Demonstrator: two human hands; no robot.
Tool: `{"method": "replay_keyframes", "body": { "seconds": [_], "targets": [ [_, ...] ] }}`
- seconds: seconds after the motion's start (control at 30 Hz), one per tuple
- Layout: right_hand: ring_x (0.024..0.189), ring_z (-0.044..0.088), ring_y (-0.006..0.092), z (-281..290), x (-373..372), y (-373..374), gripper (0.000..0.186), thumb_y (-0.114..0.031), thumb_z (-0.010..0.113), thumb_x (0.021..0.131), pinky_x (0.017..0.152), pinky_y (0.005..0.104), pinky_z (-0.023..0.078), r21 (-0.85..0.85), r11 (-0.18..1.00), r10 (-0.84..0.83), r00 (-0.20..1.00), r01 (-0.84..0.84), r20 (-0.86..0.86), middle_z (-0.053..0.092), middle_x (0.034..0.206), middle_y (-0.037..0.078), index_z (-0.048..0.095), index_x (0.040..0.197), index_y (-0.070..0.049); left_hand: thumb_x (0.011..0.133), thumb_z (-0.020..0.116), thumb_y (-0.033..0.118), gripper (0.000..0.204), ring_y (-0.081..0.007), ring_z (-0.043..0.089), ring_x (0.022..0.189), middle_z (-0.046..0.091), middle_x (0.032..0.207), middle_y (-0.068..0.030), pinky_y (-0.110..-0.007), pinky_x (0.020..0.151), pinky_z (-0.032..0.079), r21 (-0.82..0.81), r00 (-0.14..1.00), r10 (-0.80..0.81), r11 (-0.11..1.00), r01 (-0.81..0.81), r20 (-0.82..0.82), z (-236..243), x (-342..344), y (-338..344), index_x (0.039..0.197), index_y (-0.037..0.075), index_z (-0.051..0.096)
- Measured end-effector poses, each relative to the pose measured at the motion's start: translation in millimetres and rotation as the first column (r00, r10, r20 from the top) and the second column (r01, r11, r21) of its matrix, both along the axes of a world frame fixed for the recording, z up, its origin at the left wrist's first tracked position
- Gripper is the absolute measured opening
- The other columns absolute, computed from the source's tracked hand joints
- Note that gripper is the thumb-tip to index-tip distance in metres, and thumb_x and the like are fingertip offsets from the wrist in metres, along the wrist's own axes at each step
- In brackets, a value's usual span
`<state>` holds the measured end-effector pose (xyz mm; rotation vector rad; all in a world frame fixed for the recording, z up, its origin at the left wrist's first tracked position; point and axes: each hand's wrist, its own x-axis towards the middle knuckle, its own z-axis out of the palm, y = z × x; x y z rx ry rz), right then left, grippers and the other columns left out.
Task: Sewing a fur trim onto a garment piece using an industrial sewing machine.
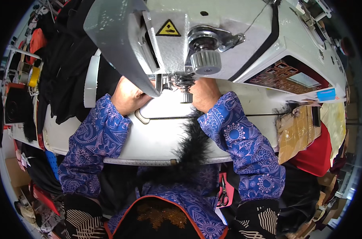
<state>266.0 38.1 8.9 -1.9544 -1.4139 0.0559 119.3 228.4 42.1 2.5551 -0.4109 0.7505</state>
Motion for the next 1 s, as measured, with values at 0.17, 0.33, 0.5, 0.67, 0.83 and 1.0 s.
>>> {"method": "replay_keyframes", "body": {
  "seconds": [0.17, 0.33, 0.5, 0.67, 0.83, 1.0],
  "targets": [
    [0.069, 0.070, 0.0217, 4.3, -2.3, 2.1, 0.025, -0.028, 0.071, 0.091, 0.065, 0.0351, 0.054, 0.060, 0.998, 0.014, 0.988, -0.024, 0.151, 0.074, 0.079, 0.011, 0.074, 0.094, -0.003, 0.076, 0.078, 0.007, 0.015, -0.0210, 0.069, 0.089, 0.072, 0.095, -0.0046, -0.038, 0.091, 0.052, 0.023, 1.000, 0.006, 1.000, -0.006, -0.008, -0.6, -1.8, 1.0, 0.089, 0.006, 0.072],
    [0.069, 0.070, 0.0203, 5.1, -1.0, 3.6, 0.023, -0.024, 0.073, 0.090, 0.065, 0.0337, 0.054, 0.063, 0.998, 0.015, 0.996, -0.021, 0.083, 0.074, 0.080, 0.010, 0.074, 0.091, -0.001, 0.079, 0.078, 0.013, 0.014, -0.0209, 0.068, 0.094, 0.073, 0.096, -0.0036, -0.038, 0.094, 0.051, 0.069, 0.995, 0.066, 0.996, -0.061, -0.068, -7.2, -1.3, 2.5, 0.090, 0.007, 0.072],
    [0.070, 0.070, 0.0200, 8.2, 0.5, 6.6, 0.024, -0.024, 0.074, 0.089, 0.065, 0.0334, 0.054, 0.069, 0.997, -0.035, 0.999, 0.036, -0.012, 0.074, 0.080, 0.011, 0.073, 0.092, 0.000, 0.081, 0.077, 0.015, 0.013, -0.0209, 0.067, 0.100, 0.072, 0.101, -0.0025, -0.037, 0.098, 0.050, 0.040, 0.985, 0.067, 0.997, -0.061, -0.160, -4.5, -3.4, -0.3, 0.092, 0.008, 0.073],
    [0.071, 0.071, 0.0189, 14.7, 1.6, 4.2, 0.020, -0.020, 0.075, 0.087, 0.067, 0.0325, 0.054, 0.066, 0.998, -0.007, 0.999, 0.004, 0.052, 0.074, 0.082, 0.009, 0.073, 0.092, 0.000, 0.080, 0.077, 0.014, 0.013, -0.0225, 0.067, 0.102, 0.072, 0.102, -0.0032, -0.037, 0.099, 0.050, 0.052, 0.988, 0.091, 0.995, -0.085, -0.121, -5.5, -3.1, -2.5, 0.092, 0.008, 0.073],
    [0.075, 0.070, 0.0206, 28.0, -12.5, 1.6, 0.014, -0.010, 0.072, 0.085, 0.071, 0.0330, 0.054, -0.032, 0.998, -0.060, 0.975, 0.055, -0.216, 0.073, 0.084, 0.011, 0.072, 0.093, 0.001, 0.074, 0.077, 0.006, 0.015, -0.0242, 0.069, 0.085, 0.072, 0.093, -0.0060, -0.035, 0.072, 0.053, 0.000, 0.999, 0.029, 1.000, -0.029, 0.043, -8.0, -4.3, -3.5, 0.087, 0.005, 0.070],
    [0.091, 0.065, 0.0309, 41.5, -28.7, -23.0, 0.032, 0.004, 0.062, 0.075, 0.080, 0.0391, 0.052, 0.051, 0.927, 0.371, 0.928, -0.372, 0.031, 0.068, 0.096, 0.013, 0.071, 0.104, -0.004, 0.074, 0.072, -0.001, 0.013, -0.0271, 0.068, 0.092, 0.071, 0.093, -0.0115, -0.036, 0.081, 0.055, -0.266, 0.990, 0.035, 0.961, -0.071, -0.137, -3.6, -31.6, -11.1, 0.085, 0.000, 0.067]
  ]
}}
